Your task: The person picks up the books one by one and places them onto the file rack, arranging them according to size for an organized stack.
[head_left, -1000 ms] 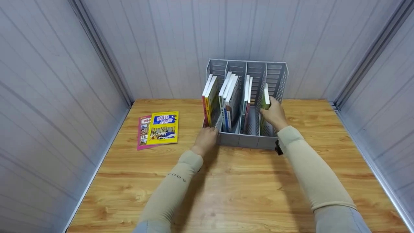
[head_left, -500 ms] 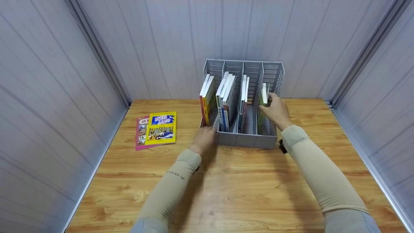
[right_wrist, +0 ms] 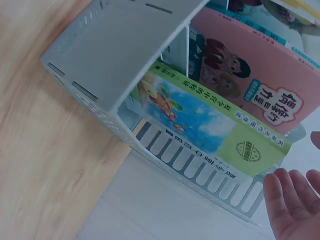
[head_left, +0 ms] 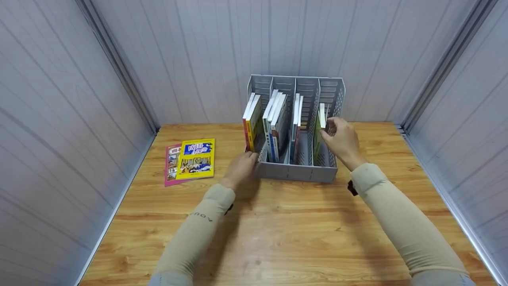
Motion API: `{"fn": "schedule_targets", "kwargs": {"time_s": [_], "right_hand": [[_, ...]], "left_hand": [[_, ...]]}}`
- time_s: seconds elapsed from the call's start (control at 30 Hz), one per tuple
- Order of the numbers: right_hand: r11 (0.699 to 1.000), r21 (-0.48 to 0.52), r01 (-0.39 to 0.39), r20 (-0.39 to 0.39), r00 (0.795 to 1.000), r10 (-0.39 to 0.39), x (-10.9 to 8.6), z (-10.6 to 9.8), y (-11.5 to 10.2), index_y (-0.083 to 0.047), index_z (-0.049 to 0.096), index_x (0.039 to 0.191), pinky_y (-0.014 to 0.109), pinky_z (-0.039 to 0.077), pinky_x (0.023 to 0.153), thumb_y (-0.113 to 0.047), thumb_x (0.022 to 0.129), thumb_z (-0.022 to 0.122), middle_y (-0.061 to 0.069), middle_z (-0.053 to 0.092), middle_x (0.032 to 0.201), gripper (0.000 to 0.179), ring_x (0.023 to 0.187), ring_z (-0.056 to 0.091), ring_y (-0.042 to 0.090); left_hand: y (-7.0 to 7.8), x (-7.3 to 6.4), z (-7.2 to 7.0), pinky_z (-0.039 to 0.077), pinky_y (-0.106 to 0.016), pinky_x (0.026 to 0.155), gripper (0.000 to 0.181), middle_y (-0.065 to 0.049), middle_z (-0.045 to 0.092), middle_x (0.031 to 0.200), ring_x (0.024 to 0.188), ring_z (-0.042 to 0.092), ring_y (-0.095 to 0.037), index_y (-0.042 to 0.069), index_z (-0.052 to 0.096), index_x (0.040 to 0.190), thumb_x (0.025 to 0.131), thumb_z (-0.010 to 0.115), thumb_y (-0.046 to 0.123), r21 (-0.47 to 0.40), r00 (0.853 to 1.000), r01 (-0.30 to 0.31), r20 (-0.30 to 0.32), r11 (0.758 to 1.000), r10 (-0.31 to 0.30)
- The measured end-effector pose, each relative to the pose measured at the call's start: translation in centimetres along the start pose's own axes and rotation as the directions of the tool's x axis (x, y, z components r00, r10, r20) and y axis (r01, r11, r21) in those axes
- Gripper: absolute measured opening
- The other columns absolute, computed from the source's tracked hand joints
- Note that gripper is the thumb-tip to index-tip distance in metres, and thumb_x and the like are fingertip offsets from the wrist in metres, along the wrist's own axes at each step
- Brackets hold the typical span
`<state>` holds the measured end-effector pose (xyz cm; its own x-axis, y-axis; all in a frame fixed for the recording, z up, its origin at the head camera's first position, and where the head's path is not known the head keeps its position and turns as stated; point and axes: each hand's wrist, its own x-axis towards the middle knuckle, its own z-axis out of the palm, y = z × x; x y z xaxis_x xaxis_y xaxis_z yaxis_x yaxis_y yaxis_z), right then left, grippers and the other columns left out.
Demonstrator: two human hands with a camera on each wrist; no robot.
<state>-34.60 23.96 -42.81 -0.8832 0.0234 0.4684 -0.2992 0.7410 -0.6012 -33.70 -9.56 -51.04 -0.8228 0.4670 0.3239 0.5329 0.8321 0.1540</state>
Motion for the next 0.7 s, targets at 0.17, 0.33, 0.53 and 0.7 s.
{"fn": "schedule_targets", "kwargs": {"time_s": [0.17, 0.33, 0.53, 0.7], "right_hand": [[0.999, 0.003, 0.047, 0.031, 0.998, -0.047, -1.6, 0.2, 0.5, 0.008, 0.071, 0.122, 0.055, 0.057, 0.086, -0.009, 0.098, 0.076, 0.026, 0.073, 0.104, 0.030, 0.094, 0.070, 0.041], [0.997, 0.002, 0.074, 0.110, 0.991, -0.073, -2.9, 0.8, 1.2, 0.007, 0.073, 0.119, 0.055, 0.060, 0.087, -0.010, 0.099, 0.077, 0.025, 0.075, 0.105, 0.027, 0.093, 0.072, 0.040], [0.995, -0.031, 0.092, 0.170, 0.982, -0.085, -4.3, 1.8, 2.3, 0.005, 0.075, 0.111, 0.057, 0.061, 0.086, -0.012, 0.098, 0.079, 0.025, 0.077, 0.104, 0.022, 0.093, 0.074, 0.040], [0.997, -0.037, 0.070, 0.238, 0.969, -0.059, -5.3, 2.7, 3.1, 0.005, 0.075, 0.112, 0.057, 0.061, 0.086, -0.015, 0.098, 0.080, 0.023, 0.077, 0.103, 0.024, 0.094, 0.074, 0.039]], "left_hand": [[-1.6, -1.1, -1.3, 0.061, -0.052, 0.097, 0.028, -0.021, 0.075, 0.120, 0.109, 0.073, -0.038, -0.002, 0.069, 0.130, 0.110, 0.065, 0.017, -0.034, 0.999, 0.054, -0.001, 0.998, -0.054], [-3.8, -2.9, -2.4, 0.060, -0.052, 0.102, 0.032, -0.023, 0.075, 0.123, 0.114, 0.073, -0.040, -0.004, 0.068, 0.131, 0.109, 0.067, 0.019, -0.016, 0.995, 0.102, -0.017, 0.995, -0.102], [-6.6, -4.7, -3.5, 0.061, -0.055, 0.099, 0.036, -0.026, 0.073, 0.124, 0.111, 0.072, -0.043, -0.007, 0.066, 0.131, 0.108, 0.067, 0.021, 0.014, 0.979, 0.203, -0.021, 0.979, -0.203], [-8.9, -6.2, -4.1, 0.061, -0.056, 0.093, 0.035, -0.028, 0.071, 0.116, 0.105, 0.071, -0.045, -0.009, 0.062, 0.128, 0.110, 0.063, 0.021, 0.042, 0.942, 0.335, -0.003, 0.941, -0.335]]}}
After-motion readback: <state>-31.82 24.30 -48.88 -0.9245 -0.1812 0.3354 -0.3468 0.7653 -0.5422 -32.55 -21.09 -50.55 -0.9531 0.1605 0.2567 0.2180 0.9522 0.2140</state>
